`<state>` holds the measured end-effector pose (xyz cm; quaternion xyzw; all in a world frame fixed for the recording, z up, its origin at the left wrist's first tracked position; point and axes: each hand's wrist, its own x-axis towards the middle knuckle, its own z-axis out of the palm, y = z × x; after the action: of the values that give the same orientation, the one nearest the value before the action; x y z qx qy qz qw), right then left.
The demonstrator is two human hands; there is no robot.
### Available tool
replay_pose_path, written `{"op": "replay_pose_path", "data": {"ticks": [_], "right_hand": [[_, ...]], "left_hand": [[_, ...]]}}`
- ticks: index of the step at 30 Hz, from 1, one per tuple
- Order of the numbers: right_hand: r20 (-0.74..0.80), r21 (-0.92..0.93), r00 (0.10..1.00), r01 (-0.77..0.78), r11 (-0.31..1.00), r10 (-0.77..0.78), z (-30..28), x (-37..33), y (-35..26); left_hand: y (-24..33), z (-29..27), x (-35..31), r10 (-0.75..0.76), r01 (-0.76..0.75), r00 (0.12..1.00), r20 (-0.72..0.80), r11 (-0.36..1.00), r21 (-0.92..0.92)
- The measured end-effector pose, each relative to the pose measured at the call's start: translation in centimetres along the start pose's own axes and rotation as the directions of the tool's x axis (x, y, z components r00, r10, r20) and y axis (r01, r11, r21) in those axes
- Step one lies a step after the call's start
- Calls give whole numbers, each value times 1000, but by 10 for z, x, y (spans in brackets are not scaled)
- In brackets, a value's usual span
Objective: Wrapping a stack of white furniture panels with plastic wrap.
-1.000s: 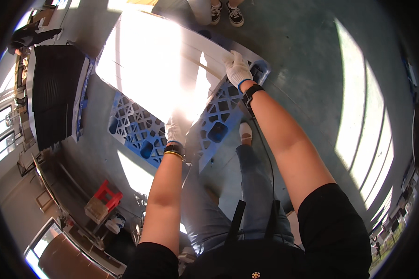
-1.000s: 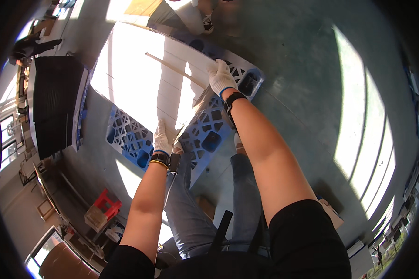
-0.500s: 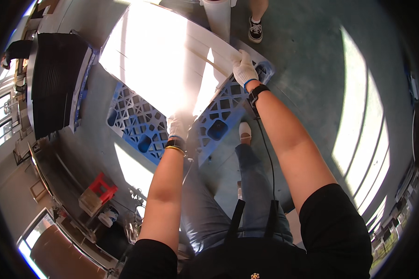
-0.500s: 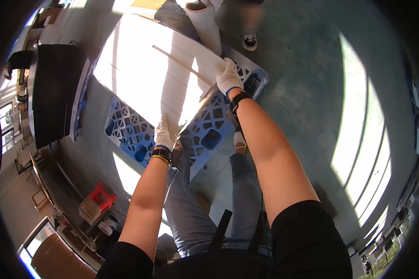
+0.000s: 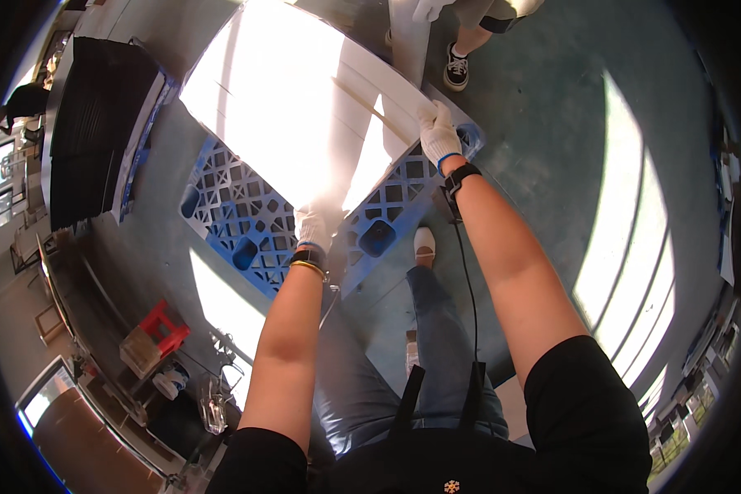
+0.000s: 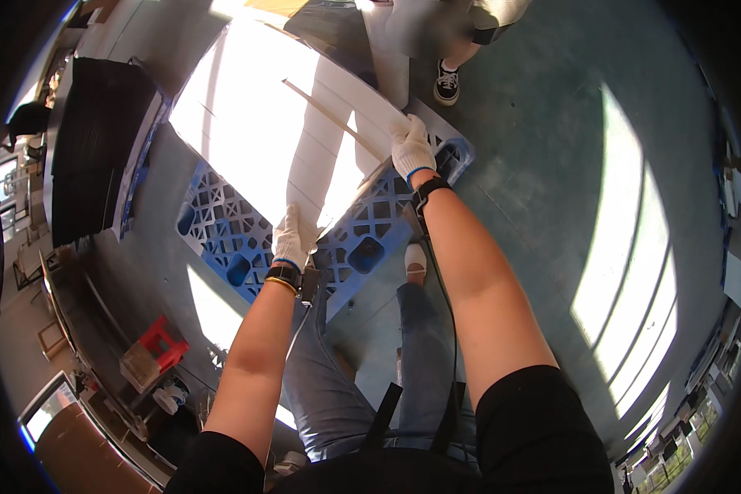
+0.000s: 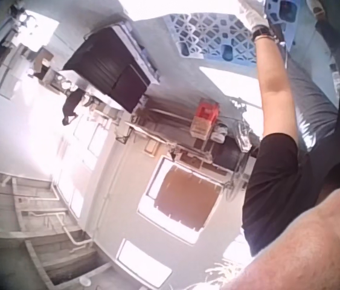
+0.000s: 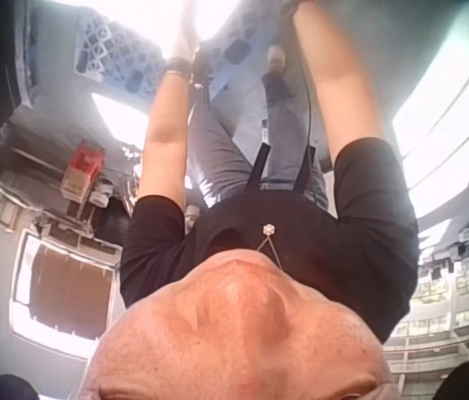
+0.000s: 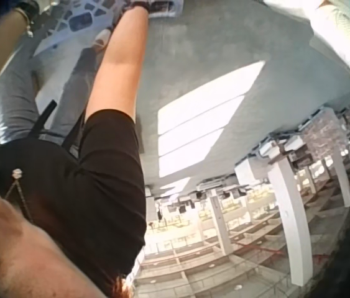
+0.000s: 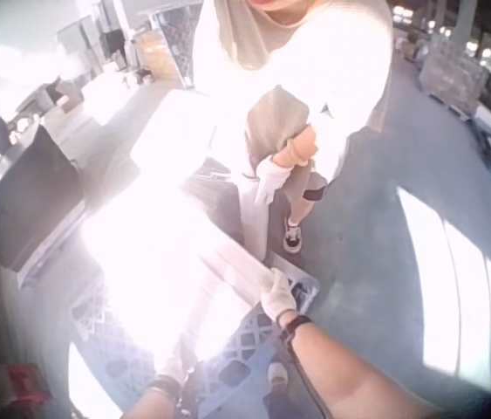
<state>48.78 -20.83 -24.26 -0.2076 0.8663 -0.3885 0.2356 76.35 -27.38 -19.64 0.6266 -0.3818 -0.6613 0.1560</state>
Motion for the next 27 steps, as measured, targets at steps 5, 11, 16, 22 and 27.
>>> {"op": "replay_pose_path", "data": {"ticks": [5,11,16,22,27], "right_hand": [[7,45,1000,16,999,-17,5,3,-2],[-10,40,1000,-8,999,9,-5,0,-4],[23,97,998,53,994,-55,12,-2,-27],[35,50,999,-28,998,26,-26,1,18],[7,16,993,121,993,-121,6,11,29]], "left_hand": [[-4,-9,8,69,-62,997,-23,974,219],[0,6,-3,-12,6,994,-104,998,-66],[-15,-34,28,72,-47,988,-139,984,173],[6,30,-14,-105,110,973,-203,994,11],[16,0,-15,-189,163,969,-162,973,-161]]}}
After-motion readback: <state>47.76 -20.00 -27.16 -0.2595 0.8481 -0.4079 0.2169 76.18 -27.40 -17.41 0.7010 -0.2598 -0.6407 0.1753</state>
